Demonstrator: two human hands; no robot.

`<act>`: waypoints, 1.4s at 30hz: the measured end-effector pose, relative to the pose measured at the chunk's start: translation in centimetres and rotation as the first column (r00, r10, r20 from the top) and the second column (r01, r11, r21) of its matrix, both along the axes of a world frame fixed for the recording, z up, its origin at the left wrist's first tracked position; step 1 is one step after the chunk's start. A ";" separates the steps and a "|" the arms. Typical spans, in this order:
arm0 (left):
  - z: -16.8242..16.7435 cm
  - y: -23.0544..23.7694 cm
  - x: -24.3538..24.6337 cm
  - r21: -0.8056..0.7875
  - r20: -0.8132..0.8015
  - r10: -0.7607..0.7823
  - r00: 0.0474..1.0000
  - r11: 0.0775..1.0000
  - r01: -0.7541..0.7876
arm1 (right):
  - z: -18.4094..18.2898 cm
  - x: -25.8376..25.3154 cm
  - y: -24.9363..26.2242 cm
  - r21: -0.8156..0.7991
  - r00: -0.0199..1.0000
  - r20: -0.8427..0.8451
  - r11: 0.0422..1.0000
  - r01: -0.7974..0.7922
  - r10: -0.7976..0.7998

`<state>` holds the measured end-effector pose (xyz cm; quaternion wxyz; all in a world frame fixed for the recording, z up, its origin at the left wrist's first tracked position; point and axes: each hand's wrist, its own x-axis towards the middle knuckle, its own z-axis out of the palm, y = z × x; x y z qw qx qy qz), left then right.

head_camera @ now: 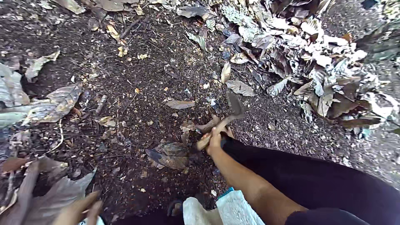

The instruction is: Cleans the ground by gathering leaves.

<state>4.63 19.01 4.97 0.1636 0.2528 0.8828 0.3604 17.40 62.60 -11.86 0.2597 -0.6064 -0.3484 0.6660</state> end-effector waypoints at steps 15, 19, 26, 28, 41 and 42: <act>-16.3 18.9 0.7 -0.079 -0.318 -0.657 0.683 0.737 0.672 | 7.1 -5.2 -1.0 0.138 0.636 0.083 0.623 -0.770 0.767; -15.8 25.0 -0.4 -0.286 0.053 -0.813 0.580 0.544 0.789 | 6.6 -6.2 10.8 0.157 0.952 0.092 0.939 -0.305 0.294; -17.3 29.3 -2.9 -0.508 0.172 -0.723 0.669 0.516 0.689 | 0.2 -3.7 19.1 -0.042 0.997 0.068 0.998 -0.039 0.041; -17.5 29.6 -3.7 -0.532 0.263 -0.693 0.671 0.476 0.700 | -1.4 -3.0 13.7 -0.037 0.967 0.093 0.971 -0.236 0.239; -8.3 13.9 -7.0 -0.169 -0.323 0.113 0.940 0.970 -0.175 | 4.2 -3.8 10.5 0.092 0.895 0.128 0.894 -0.439 0.427; -7.2 12.6 -7.3 -0.108 -0.321 0.218 0.922 0.958 -0.264 | 3.9 -4.7 11.9 0.080 0.941 0.097 0.940 -0.331 0.324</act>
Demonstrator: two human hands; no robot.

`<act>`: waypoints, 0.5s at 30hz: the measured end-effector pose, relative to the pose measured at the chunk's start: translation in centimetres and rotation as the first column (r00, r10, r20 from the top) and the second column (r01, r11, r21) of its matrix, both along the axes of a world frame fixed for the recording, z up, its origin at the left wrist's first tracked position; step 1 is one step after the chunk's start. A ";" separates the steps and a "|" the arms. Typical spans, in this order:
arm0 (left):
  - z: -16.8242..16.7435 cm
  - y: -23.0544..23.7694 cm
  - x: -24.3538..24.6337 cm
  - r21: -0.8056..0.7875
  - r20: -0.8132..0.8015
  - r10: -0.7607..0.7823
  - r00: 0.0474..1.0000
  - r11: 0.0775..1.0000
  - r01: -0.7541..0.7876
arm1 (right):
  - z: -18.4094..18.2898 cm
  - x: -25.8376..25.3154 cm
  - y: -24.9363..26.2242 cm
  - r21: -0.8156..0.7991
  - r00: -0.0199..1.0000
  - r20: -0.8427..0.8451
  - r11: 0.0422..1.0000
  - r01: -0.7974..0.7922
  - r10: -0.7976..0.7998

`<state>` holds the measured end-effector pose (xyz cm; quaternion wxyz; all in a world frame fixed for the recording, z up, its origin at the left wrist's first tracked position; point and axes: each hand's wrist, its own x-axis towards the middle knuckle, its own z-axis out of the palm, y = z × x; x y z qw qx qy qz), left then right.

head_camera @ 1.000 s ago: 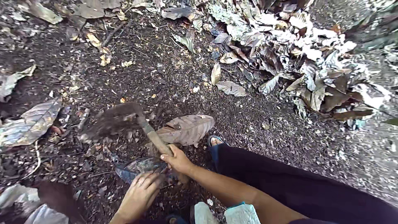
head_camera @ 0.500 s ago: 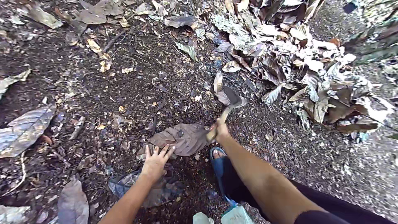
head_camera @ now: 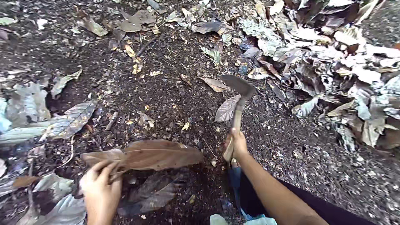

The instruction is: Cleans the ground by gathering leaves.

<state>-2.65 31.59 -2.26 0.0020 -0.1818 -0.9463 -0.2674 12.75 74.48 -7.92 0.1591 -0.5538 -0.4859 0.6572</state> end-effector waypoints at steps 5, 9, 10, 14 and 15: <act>1.7 -3.8 -0.9 0.473 0.208 0.418 0.884 0.748 -0.465 | -3.4 -0.2 -2.8 -0.162 0.970 0.000 0.958 0.238 -0.241; 1.7 -4.2 0.4 0.269 0.287 0.539 0.792 0.748 -0.606 | -3.6 5.4 -14.1 -0.211 0.934 0.108 0.926 -0.312 0.339; 1.5 -4.3 1.6 0.112 0.292 0.506 0.812 0.825 -0.554 | -2.9 5.8 -15.7 -0.263 0.895 0.104 0.880 -0.396 0.434; -0.9 -5.2 7.2 -0.110 0.498 0.263 0.826 0.964 -0.241 | -1.2 3.6 -15.6 -0.192 0.754 0.128 0.762 -0.618 0.644; -1.0 -5.6 8.1 -0.094 0.567 0.243 0.787 0.968 -0.232 | -0.9 2.6 -14.2 -0.115 0.741 0.152 0.757 -0.644 0.654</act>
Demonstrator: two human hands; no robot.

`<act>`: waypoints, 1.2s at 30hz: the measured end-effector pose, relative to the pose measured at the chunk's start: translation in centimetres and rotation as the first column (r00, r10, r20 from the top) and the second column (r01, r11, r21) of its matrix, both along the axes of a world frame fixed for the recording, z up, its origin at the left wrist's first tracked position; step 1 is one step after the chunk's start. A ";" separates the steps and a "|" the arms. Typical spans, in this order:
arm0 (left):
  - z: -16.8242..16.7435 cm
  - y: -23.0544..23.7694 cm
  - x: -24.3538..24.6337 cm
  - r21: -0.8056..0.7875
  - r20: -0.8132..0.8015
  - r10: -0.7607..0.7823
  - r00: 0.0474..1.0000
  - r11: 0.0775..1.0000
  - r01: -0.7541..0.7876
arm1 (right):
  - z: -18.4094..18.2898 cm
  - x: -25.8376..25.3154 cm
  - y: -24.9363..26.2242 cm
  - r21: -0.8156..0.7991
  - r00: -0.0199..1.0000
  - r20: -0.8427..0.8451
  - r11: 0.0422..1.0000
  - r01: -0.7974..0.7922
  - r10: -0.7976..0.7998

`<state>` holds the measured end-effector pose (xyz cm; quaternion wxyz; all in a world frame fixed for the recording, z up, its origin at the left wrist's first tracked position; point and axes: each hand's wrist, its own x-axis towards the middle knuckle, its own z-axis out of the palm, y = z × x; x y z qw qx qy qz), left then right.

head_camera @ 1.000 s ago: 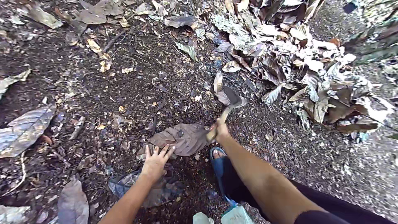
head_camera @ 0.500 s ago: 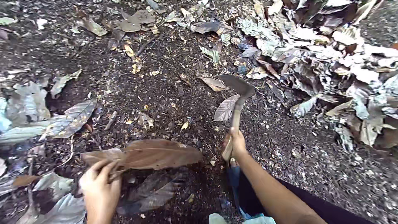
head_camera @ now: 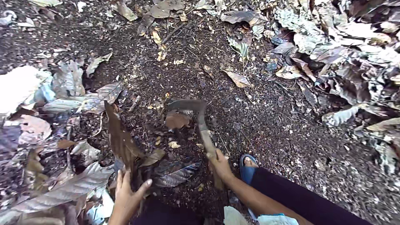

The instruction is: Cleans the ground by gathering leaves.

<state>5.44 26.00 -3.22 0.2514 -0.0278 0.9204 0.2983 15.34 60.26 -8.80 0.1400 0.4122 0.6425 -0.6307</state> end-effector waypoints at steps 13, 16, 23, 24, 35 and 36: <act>8.3 -1.6 -3.1 0.180 -0.524 0.204 0.827 0.975 -0.127 | -2.9 -11.6 16.4 0.060 0.843 -0.022 0.841 0.538 -0.538; 6.4 3.3 -4.8 0.167 -0.595 0.004 0.804 0.979 0.119 | -3.8 -8.9 8.7 0.006 0.950 0.010 0.950 0.311 -0.311; -4.4 -0.5 -4.6 0.073 -0.110 0.480 0.870 0.877 -0.475 | 0.4 -0.3 1.9 -0.001 0.978 0.036 0.979 -0.204 0.204; -5.0 -0.6 -4.4 0.033 -0.094 0.473 0.876 0.881 -0.472 | 0.7 -0.1 2.6 0.053 0.973 0.023 0.972 -0.229 0.228; -7.1 6.2 -9.9 -0.018 0.007 0.477 0.879 0.879 -0.477 | -1.4 -3.6 0.3 -0.130 0.991 0.077 0.985 0.116 -0.107; -7.3 6.8 -10.0 0.023 0.018 0.487 0.873 0.873 -0.487 | -1.2 -2.9 -1.4 -0.165 0.995 0.072 0.983 0.076 -0.065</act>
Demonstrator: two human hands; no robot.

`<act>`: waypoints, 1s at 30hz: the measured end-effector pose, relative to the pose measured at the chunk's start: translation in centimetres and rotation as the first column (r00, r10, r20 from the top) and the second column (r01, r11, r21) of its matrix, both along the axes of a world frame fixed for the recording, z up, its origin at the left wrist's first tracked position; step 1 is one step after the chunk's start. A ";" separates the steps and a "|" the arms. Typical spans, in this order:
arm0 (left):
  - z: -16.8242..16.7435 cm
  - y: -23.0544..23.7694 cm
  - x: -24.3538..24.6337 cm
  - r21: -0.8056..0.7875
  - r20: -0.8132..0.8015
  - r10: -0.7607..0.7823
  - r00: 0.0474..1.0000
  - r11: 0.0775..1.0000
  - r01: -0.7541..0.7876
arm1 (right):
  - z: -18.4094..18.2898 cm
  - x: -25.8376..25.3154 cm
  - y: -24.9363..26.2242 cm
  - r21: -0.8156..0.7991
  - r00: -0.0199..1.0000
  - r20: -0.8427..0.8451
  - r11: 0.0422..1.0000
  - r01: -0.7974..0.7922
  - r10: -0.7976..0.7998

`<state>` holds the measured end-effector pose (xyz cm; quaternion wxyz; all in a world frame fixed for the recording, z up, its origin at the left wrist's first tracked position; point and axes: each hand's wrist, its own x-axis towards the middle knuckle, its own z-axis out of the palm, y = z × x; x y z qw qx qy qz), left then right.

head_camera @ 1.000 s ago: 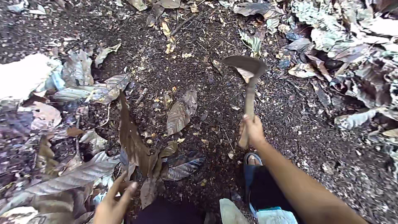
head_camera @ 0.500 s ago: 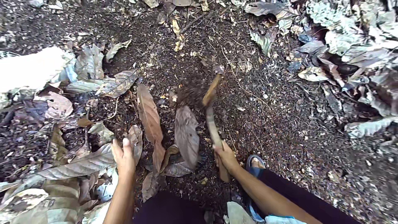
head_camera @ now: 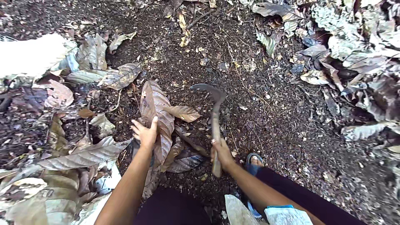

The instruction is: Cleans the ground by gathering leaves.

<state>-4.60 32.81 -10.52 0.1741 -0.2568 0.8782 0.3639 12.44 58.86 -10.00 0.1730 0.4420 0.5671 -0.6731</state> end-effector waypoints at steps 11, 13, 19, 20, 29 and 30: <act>0.3 4.1 1.2 0.603 -0.154 0.478 0.865 0.739 -0.301 | 5.7 1.2 -11.8 -0.134 0.891 -0.090 0.882 -0.453 0.444; 2.9 2.7 0.9 0.712 -0.200 0.580 0.790 0.639 -0.290 | 7.4 0.7 -13.2 -0.074 0.849 -0.133 0.849 -0.524 0.512; 13.3 -10.8 -0.4 0.560 -0.507 0.602 0.616 0.774 -0.295 | 13.4 -6.8 -18.3 0.292 0.436 -0.371 0.548 -0.784 0.820; 14.8 -14.2 -0.8 0.504 -0.577 0.586 0.570 0.804 -0.316 | 14.7 -8.8 -19.6 0.362 0.345 -0.357 0.469 -0.805 0.868; 26.9 -30.4 1.8 -0.299 -0.358 0.287 0.889 0.866 -0.400 | 13.9 -16.3 -18.0 0.778 0.188 -0.121 0.210 -0.591 0.975; 27.0 -27.4 1.2 -0.280 -0.350 0.427 0.833 0.801 -0.529 | 12.7 -15.9 -15.2 0.849 0.155 -0.111 0.174 -0.498 0.982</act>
